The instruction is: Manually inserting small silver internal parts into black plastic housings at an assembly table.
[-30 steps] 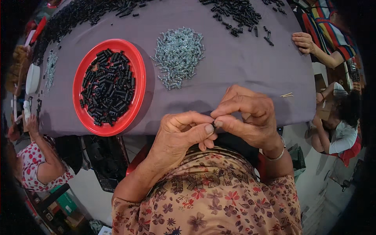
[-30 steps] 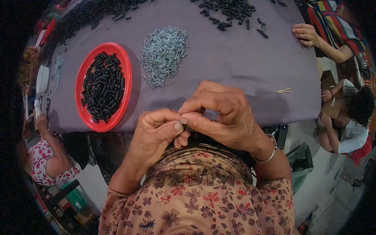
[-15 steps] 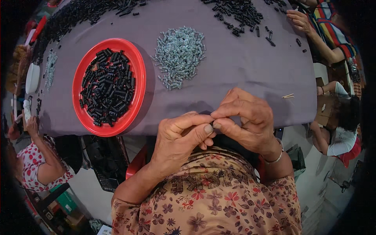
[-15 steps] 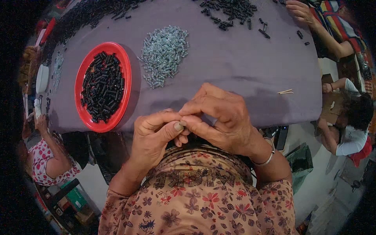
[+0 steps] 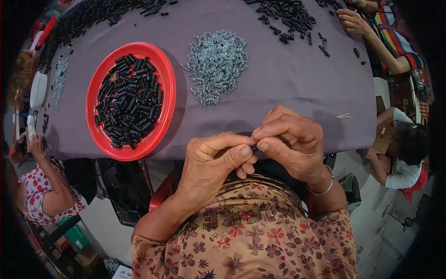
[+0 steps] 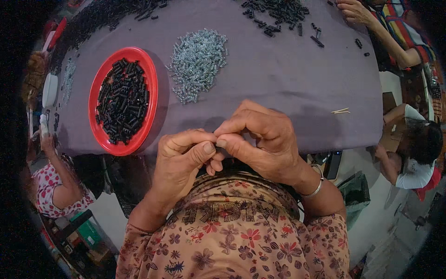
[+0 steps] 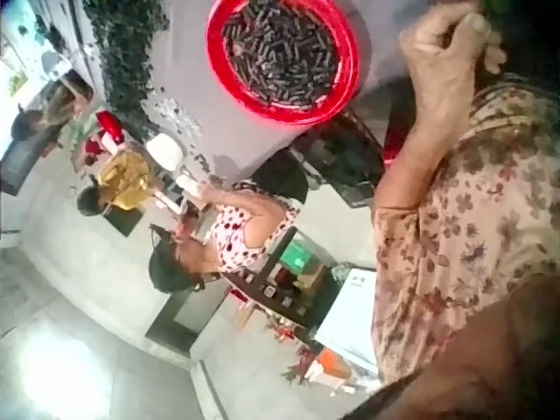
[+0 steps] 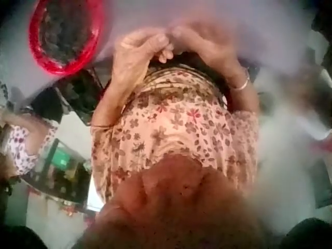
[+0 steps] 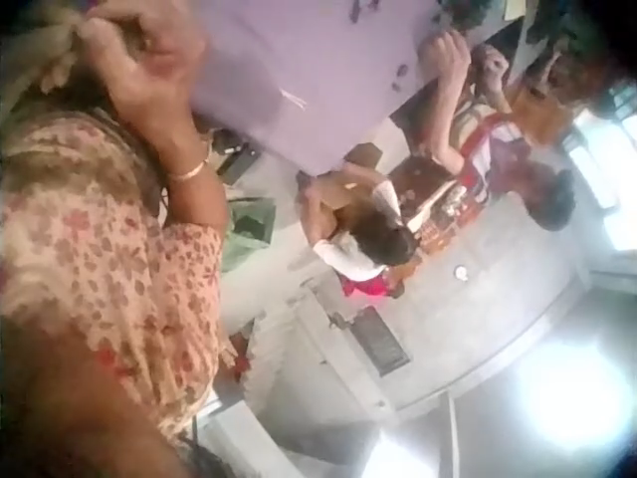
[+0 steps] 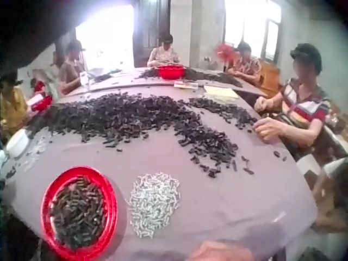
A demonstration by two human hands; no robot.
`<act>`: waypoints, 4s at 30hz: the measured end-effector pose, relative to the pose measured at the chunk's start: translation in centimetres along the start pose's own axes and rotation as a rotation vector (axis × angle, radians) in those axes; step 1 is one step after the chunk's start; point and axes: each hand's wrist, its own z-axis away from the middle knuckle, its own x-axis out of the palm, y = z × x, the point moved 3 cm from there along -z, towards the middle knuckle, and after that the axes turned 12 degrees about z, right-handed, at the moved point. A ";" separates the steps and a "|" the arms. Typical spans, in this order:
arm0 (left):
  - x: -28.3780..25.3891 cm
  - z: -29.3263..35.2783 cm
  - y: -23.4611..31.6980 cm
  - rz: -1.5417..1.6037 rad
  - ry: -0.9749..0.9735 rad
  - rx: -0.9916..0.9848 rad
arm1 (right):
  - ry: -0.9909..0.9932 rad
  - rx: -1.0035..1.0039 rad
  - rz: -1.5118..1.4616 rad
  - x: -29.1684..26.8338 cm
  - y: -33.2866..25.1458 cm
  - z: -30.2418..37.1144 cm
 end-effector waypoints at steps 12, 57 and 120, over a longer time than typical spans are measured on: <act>0.0 0.2 -0.2 0.052 0.072 -0.014 | 0.090 -0.046 0.160 1.2 -0.2 1.0; -0.5 -0.1 0.3 0.138 0.076 -0.075 | 0.021 0.153 -0.310 1.2 1.3 0.9; -0.2 -0.3 -0.5 0.383 0.035 -0.223 | 0.118 -0.428 0.538 1.0 -0.2 0.7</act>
